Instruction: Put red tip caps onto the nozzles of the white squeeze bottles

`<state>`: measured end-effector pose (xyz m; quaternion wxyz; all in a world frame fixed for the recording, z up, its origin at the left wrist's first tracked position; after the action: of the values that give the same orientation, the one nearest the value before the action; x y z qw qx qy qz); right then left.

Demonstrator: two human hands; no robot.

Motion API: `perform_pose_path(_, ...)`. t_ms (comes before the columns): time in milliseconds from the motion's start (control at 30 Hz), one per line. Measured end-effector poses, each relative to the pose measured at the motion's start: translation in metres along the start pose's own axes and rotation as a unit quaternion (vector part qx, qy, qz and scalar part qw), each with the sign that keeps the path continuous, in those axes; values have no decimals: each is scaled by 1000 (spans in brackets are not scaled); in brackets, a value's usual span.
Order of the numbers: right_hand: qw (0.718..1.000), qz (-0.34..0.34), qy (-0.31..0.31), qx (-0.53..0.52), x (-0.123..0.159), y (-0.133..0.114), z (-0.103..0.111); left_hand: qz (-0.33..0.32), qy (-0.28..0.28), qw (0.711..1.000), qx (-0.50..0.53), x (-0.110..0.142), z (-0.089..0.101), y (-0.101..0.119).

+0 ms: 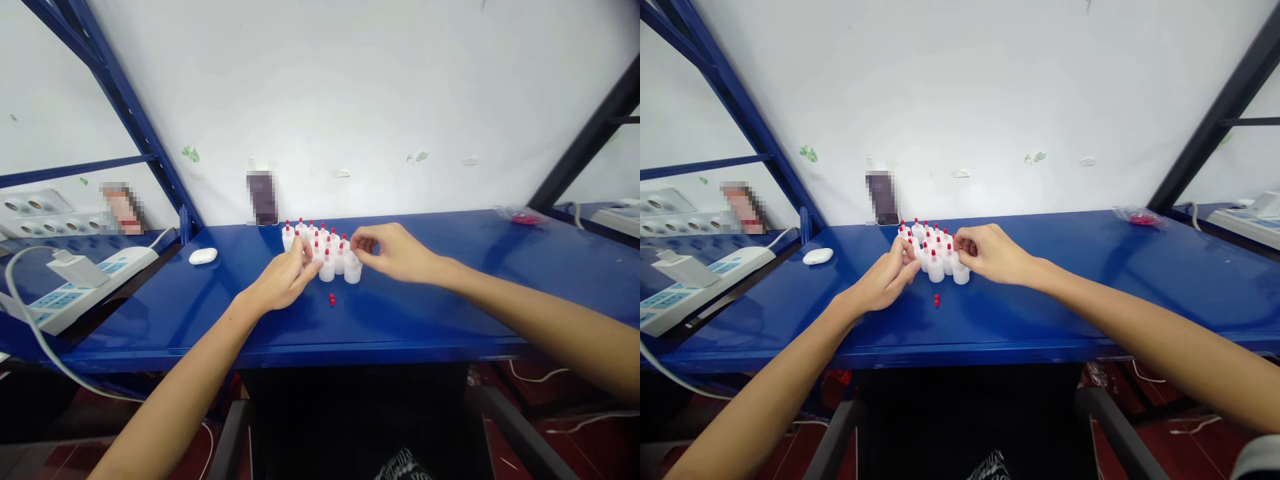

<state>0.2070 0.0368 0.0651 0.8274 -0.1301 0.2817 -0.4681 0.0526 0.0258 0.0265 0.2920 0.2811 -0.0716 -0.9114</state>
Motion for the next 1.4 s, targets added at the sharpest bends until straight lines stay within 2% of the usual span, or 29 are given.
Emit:
perform_pose_path(200, 1000, 9, -2, 0, -1, 0, -1, 56, -20, 998, 36, 2, -3, -12)
perform_pose_path(567, 999, 44, 0, 22, -1, -7, -1, 74, -29, 997, 21, 1, -2, -14)
perform_pose_path(767, 998, 36, -24, 44, -3, -5, -1, 84, 23, 996, 33, 3, 7, -20)
perform_pose_path(900, 995, 58, -46, 74, -4, -11, -3, 82, 42, 995, 42, 4, 10, -19)
perform_pose_path(1067, 991, 80, -63, 87, -7, -19, -6, 82, 66, 988, 109, 2, 10, -20)
perform_pose_path(1267, 982, 100, -123, 106, -8, -26, -10, 82, 55, 981, 165, 5, 6, -24)
perform_pose_path(1400, 981, 89, -129, 115, -9, -26, -6, 87, 57, 976, 192, 7, 4, -25)
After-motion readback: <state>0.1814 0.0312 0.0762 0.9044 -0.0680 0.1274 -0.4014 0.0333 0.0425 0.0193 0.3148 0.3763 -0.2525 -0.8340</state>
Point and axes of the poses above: each hand's wrist, its own x-axis away from the middle knuckle, its own z-axis out of the back of the hand, y = z × x, the point moved 9 cm from there along -x, towards the middle knuckle, and after that the axes turned 13 degrees about -z, right-handed, at the moved point
